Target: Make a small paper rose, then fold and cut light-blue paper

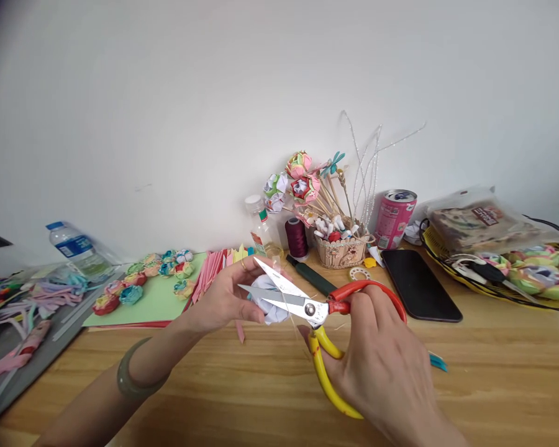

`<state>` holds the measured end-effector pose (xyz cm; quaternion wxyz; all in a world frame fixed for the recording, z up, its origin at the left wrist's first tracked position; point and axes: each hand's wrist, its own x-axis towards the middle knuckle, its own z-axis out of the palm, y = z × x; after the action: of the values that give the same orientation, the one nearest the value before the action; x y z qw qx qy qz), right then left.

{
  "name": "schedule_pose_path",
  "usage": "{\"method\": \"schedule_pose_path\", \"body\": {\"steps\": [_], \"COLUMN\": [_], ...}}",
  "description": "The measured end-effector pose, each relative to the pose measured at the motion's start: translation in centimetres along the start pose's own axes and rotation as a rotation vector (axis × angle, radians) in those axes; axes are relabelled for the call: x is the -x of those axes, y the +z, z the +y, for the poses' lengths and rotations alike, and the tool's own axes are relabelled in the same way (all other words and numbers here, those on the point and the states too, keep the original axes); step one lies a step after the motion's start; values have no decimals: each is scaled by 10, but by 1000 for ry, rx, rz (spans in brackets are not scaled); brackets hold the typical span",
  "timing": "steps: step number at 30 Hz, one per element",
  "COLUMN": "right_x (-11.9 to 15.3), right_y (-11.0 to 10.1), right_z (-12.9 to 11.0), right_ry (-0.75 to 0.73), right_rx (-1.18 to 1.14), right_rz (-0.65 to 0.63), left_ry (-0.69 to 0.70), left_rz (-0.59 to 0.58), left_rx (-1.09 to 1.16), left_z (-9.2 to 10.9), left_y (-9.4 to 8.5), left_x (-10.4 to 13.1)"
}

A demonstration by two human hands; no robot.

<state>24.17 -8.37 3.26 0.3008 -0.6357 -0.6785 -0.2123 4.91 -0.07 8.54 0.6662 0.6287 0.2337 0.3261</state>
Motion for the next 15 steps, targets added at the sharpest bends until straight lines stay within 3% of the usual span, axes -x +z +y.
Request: {"method": "schedule_pose_path", "body": {"steps": [11, 15], "right_x": [2, 1], "right_y": [7, 6], "right_z": [5, 7], "right_ry": [11, 36], "right_rx": [48, -75], "right_rz": [40, 30], "left_ry": [32, 10], "left_rz": [4, 19], "left_rx": [7, 22], "left_z": [-6, -11], "left_y": [-6, -9], "left_x": [-2, -2]}}
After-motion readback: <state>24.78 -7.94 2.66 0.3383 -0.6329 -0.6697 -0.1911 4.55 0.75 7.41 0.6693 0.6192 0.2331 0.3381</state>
